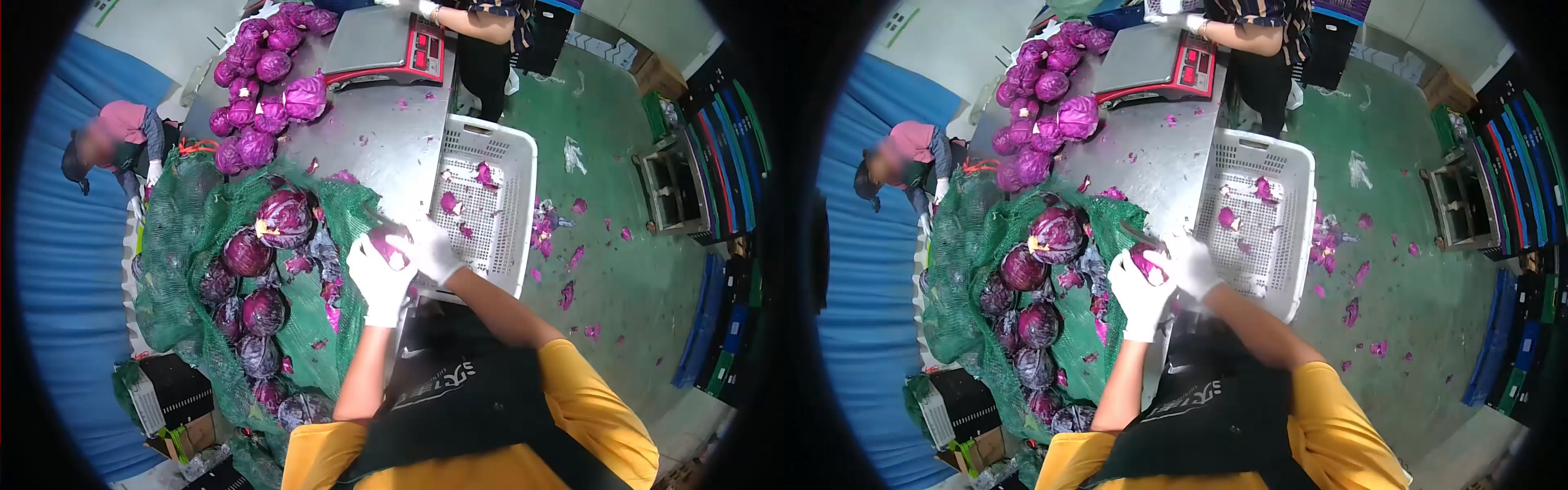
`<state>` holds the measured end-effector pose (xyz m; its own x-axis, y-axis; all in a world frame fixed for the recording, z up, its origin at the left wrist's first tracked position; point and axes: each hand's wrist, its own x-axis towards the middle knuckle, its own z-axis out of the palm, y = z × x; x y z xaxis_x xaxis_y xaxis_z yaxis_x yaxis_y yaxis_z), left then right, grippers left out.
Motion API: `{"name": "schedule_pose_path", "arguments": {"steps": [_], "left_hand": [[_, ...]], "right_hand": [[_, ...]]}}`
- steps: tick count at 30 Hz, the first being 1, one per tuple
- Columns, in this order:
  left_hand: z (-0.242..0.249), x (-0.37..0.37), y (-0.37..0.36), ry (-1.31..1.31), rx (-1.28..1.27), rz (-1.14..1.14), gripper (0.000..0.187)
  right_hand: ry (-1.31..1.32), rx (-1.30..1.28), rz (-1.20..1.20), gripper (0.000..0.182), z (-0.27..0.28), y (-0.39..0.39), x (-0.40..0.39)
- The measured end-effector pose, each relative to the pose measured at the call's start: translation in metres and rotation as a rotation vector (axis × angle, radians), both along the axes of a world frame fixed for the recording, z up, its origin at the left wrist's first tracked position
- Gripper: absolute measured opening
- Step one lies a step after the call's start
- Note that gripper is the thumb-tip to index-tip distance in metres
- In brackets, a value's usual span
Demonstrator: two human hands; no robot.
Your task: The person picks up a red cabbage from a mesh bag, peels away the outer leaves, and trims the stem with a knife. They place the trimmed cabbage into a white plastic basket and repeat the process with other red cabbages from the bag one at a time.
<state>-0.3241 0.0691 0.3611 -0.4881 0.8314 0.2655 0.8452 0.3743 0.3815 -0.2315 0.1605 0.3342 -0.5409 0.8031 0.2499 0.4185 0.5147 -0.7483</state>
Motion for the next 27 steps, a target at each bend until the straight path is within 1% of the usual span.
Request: {"name": "schedule_pose_path", "arguments": {"steps": [1, 2, 3, 5, 6, 7, 9, 10, 11, 13, 14, 15, 16, 17, 18, 19, 20, 21, 23, 24, 25, 26, 27], "left_hand": [[0.004, -0.003, 0.003, -0.02, -0.011, -0.016, 0.095], [0.005, -0.007, 0.006, -0.052, -0.057, -0.032, 0.099], [0.004, -0.01, 0.007, -0.057, -0.091, -0.068, 0.099], [0.01, -0.012, 0.004, -0.087, -0.083, -0.13, 0.101], [0.005, -0.021, -0.005, -0.125, -0.044, -0.183, 0.103], [-0.004, -0.035, -0.015, -0.232, 0.038, -0.195, 0.103], [-0.025, -0.068, -0.03, -0.373, 0.055, -0.159, 0.101], [-0.034, -0.087, -0.03, -0.594, 0.028, -0.152, 0.093], [-0.029, -0.089, -0.031, -0.667, 0.061, -0.128, 0.086], [-0.031, -0.099, -0.028, -0.738, 0.014, -0.076, 0.081], [-0.033, -0.104, -0.026, -0.739, 0.017, -0.073, 0.081], [-0.036, -0.108, -0.025, -0.805, 0.001, -0.094, 0.083], [-0.036, -0.109, -0.024, -0.872, -0.015, -0.115, 0.085], [-0.036, -0.11, -0.024, -0.874, -0.01, -0.108, 0.085], [-0.037, -0.109, -0.024, -0.908, -0.011, -0.073, 0.087], [-0.037, -0.107, -0.024, -0.942, -0.013, -0.037, 0.089], [-0.032, -0.101, -0.021, -1.1, 0.02, 0.011, 0.09], [-0.028, -0.094, -0.019, -1.005, 0.018, 0.056, 0.085], [-0.026, -0.086, -0.012, -1.105, 0.155, 0.144, 0.076], [-0.019, -0.089, -0.009, -1.297, 0.224, 0.178, 0.068], [-0.026, -0.097, -0.008, -1.433, 0.242, 0.269, 0.059], [-0.013, -0.097, -0.01, -1.565, 0.26, 0.289, 0.056], [0.004, -0.095, -0.013, -1.688, 0.293, 0.309, 0.053]], "right_hand": [[-0.037, 0.103, -0.008, 0.039, -0.012, 0.005, -0.003], [-0.061, 0.452, 0.059, 0.033, -0.01, 0.014, 0.0], [-0.127, -0.117, -0.091, 0.034, -0.007, 0.022, -0.01], [-0.191, -0.038, -0.239, 0.034, -0.063, 0.047, -0.007], [-0.249, -0.15, -0.258, 0.033, -0.048, 0.052, 0.004], [-0.302, -0.265, -0.274, 0.032, -0.033, 0.057, 0.016], [-0.219, -0.115, -0.321, 0.031, -0.066, 0.059, 0.028], [-0.228, -0.22, -0.338, 0.029, -0.045, 0.054, 0.032], [-0.227, -0.226, -0.326, 0.029, -0.048, 0.049, 0.028], [-0.004, -0.346, -0.135, 0.025, -0.049, 0.04, 0.02], [0.036, -0.515, -0.176, 0.024, -0.047, 0.034, 0.011], [0.034, -0.513, -0.171, 0.024, -0.044, 0.031, 0.006], [0.064, -0.189, 0.039, 0.025, -0.039, 0.029, 0.002], [0.094, 0.138, 0.249, 0.025, -0.035, 0.026, -0.002], [0.093, 0.139, 0.258, 0.025, -0.03, 0.023, -0.009], [0.123, -0.265, 0.243, 0.026, -0.023, 0.019, -0.016], [0.146, -0.669, 0.222, 0.028, -0.02, 0.015, -0.02], [0.141, -0.667, 0.235, 0.028, -0.018, 0.015, -0.022], [0.408, -1.128, 0.082, 0.026, -0.02, 0.018, -0.02], [0.582, -1.275, 0.222, 0.026, -0.066, 0.025, -0.013], [0.635, -1.186, 0.105, 0.026, -0.033, 0.02, -0.007], [0.584, -1.132, 0.032, 0.028, -0.047, 0.021, 0.0], [0.564, -0.773, 0.12, 0.03, -0.052, 0.015, 0.016]]}}
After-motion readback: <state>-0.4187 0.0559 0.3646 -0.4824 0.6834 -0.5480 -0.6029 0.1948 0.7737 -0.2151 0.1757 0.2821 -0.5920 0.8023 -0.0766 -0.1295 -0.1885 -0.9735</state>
